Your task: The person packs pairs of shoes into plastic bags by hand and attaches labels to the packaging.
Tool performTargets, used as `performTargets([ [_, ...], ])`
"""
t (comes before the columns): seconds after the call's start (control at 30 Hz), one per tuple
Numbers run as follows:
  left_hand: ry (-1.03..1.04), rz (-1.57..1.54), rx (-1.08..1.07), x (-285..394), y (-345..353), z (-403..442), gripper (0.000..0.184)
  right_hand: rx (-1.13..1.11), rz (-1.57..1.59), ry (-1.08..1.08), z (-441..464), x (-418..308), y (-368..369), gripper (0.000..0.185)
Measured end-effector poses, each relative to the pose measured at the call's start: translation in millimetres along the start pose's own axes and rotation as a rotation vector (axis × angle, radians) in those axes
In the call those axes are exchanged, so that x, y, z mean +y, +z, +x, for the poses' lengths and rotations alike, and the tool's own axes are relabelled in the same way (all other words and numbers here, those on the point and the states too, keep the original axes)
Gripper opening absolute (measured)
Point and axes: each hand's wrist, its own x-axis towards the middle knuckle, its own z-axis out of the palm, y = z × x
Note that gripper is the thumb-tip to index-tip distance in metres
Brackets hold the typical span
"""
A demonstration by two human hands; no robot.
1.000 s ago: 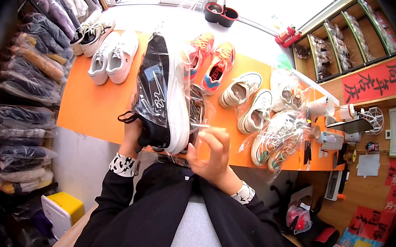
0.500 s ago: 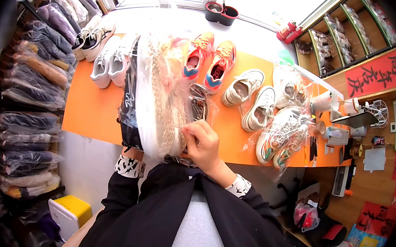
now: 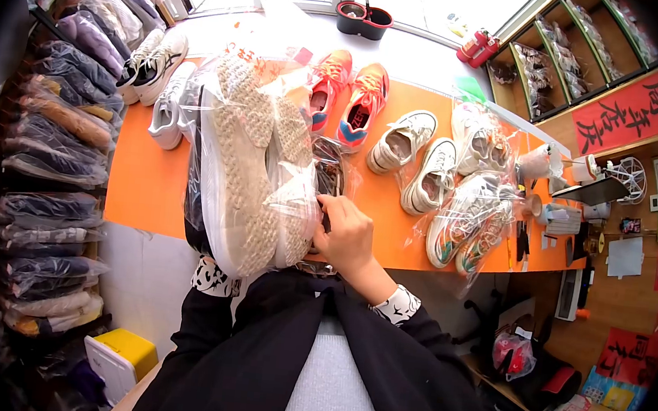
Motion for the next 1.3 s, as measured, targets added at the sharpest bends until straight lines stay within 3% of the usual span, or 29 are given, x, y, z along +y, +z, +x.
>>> performTargets([
  [0.33,0.011,0.003,0.012,-4,-6,-8,0.028,-0.263,0.049,0.036,-18,11,2,0.004],
  [0.47,0.023,0.013,0.025,1,-7,-5,0.028,-0.296,0.177,-0.020,-16,-1,-15,0.012],
  [0.67,0.053,0.037,0.030,6,-6,1,0.027,-0.297,0.241,-0.086,-28,-14,-20,0.008],
  [0.83,0.136,0.103,0.012,23,-3,15,0.027,-0.407,0.169,-0.116,-32,-8,-18,0.013],
  [0.9,0.182,0.182,-0.038,34,-3,25,0.027,-0.252,0.479,0.293,-23,-24,-33,0.036],
  [0.93,0.197,0.220,-0.069,39,-3,27,0.027,-0.260,0.477,0.293,-15,-29,-36,0.036],
  [1.0,0.212,0.294,-0.118,47,-2,27,0.027,0.161,0.466,-0.029,5,-37,-36,0.062],
  [1.03,0.217,0.296,-0.126,50,0,27,0.027,0.159,0.468,-0.031,11,-39,-39,0.062],
  [1.1,0.214,0.223,-0.118,56,8,26,0.026,0.003,0.211,-0.239,19,-40,-46,0.070],
  [1.3,0.131,0.106,-0.084,64,21,28,0.017,0.014,0.002,-0.279,11,-32,-25,0.065],
])
